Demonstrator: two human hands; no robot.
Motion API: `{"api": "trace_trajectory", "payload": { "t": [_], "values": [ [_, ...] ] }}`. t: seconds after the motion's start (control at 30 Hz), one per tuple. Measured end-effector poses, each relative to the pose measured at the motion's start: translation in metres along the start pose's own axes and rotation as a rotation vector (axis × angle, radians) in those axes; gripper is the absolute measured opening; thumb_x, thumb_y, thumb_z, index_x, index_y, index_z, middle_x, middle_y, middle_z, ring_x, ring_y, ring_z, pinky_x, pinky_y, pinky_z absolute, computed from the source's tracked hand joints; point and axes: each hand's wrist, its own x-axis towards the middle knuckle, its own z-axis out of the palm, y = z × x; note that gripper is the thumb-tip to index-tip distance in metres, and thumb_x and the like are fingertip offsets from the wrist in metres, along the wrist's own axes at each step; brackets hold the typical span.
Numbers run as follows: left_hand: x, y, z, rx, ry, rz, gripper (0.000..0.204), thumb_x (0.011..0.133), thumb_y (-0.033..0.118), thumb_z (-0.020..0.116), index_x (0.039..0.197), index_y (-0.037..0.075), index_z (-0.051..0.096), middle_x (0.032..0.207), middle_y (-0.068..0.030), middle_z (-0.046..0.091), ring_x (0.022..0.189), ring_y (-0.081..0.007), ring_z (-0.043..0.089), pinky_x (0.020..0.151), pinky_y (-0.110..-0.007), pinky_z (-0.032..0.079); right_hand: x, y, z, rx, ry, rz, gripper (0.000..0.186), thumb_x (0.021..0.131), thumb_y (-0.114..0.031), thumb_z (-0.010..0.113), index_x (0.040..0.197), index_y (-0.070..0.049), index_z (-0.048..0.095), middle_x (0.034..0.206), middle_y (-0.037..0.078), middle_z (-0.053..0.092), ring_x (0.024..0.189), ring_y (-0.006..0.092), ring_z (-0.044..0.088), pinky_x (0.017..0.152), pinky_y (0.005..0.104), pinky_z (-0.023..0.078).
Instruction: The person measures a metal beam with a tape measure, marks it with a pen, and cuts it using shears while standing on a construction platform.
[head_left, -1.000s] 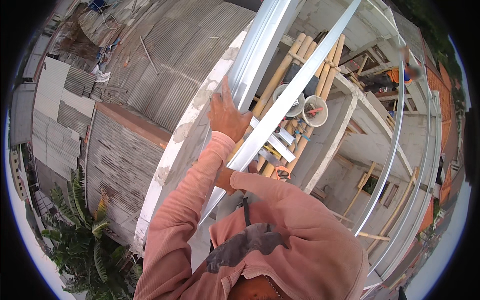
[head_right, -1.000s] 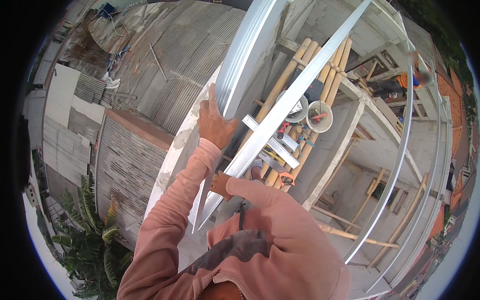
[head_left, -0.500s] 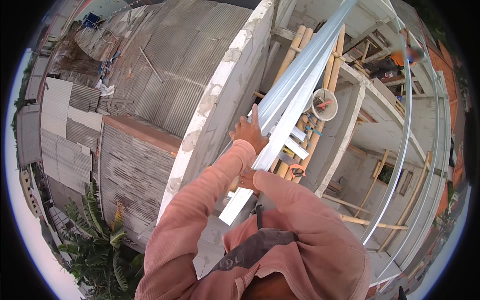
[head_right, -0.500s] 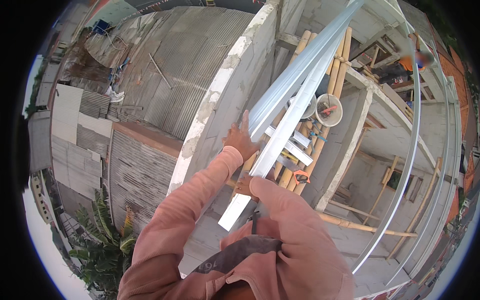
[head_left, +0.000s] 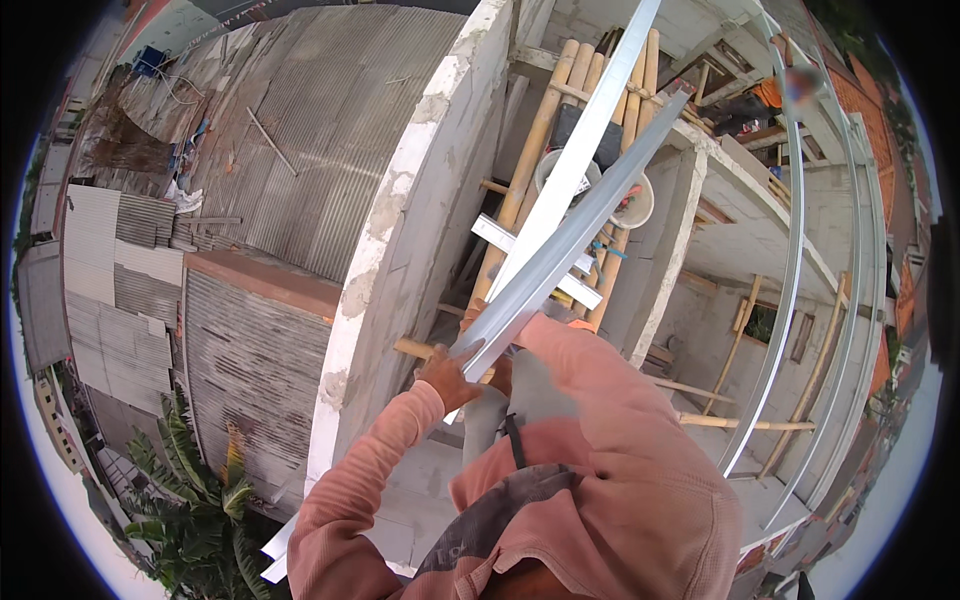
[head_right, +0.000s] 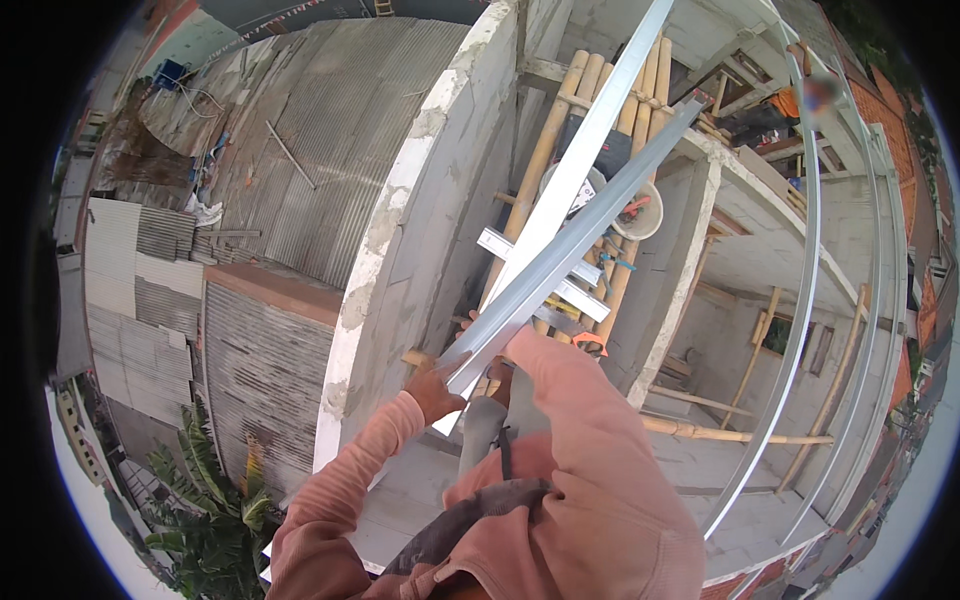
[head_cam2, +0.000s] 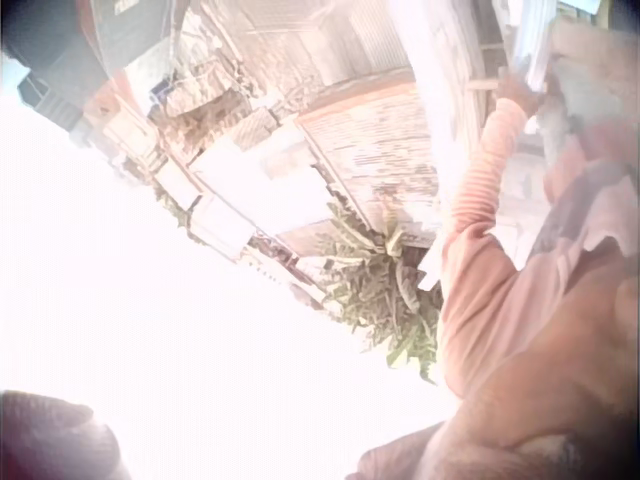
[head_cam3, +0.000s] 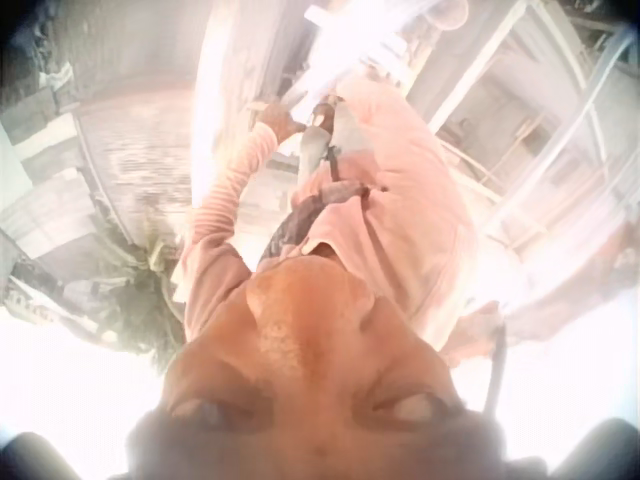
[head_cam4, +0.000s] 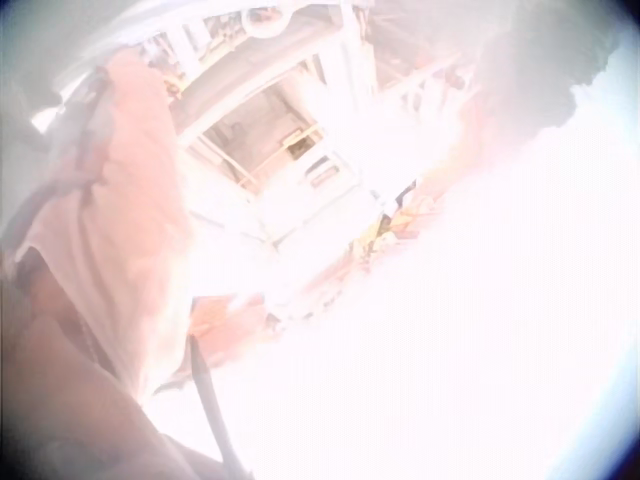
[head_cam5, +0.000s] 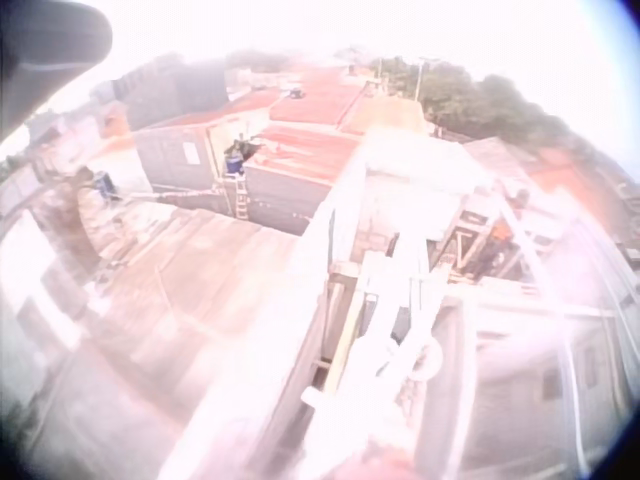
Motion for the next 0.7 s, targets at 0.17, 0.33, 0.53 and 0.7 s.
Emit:
{"api": "trace_trajectory", "payload": {
  "t": [0.17,0.33,0.53,0.7],
  "values": [
    [-0.022,0.005,0.016,0.026,-0.096,-0.014,0.067,0.071,0.04,0.072,0.13,0.009,0.062,0.119,-0.0254,0.062,0.116,-0.0413,0.051,0.105,-0.043,0.043,-0.009,-0.008,0.021,0.015,0.013,-0.02,0.041,0.089,-0.023,0.058,0.127,-0.01,0.051,0.127,0.009,0.057,0.12,0.0295,0.055,0.105,0.0504,0.039],
    [-0.044,-0.008,0.039,-0.181,-0.128,-0.061,0.061,0.067,0.034,0.079,0.118,0.003,0.068,0.115,-0.0259,0.06,0.112,-0.0393,0.055,0.099,-0.041,0.045,-0.011,-0.015,0.03,0.005,0.02,-0.043,0.037,0.091,-0.022,0.056,0.127,-0.01,0.052,0.127,0.009,0.057,0.121,0.0296,0.055,0.106,0.0497,0.038],
    [-0.087,-0.012,0.063,-0.258,-0.1,-0.084,0.065,0.068,0.039,0.078,0.119,0.001,0.067,0.115,-0.028,0.059,0.113,-0.0408,0.056,0.099,-0.042,0.047,0.009,-0.024,0.041,0.045,0.095,-0.026,0.028,0.09,-0.022,0.055,0.118,-0.017,0.057,0.12,0.006,0.06,0.114,0.0257,0.058,0.097,0.0482,0.041],
    [-0.102,0.013,0.059,-0.19,-0.138,-0.05,0.069,0.071,0.045,0.076,0.127,0.005,0.065,0.119,-0.0317,0.055,0.111,-0.0444,0.056,0.099,-0.044,0.048,0.004,-0.051,0.052,-0.092,0.437,-0.002,0.023,0.083,-0.022,0.062,0.106,-0.018,0.058,0.102,0.002,0.059,0.103,0.0232,0.054,0.09,0.0481,0.041]
  ]
}}
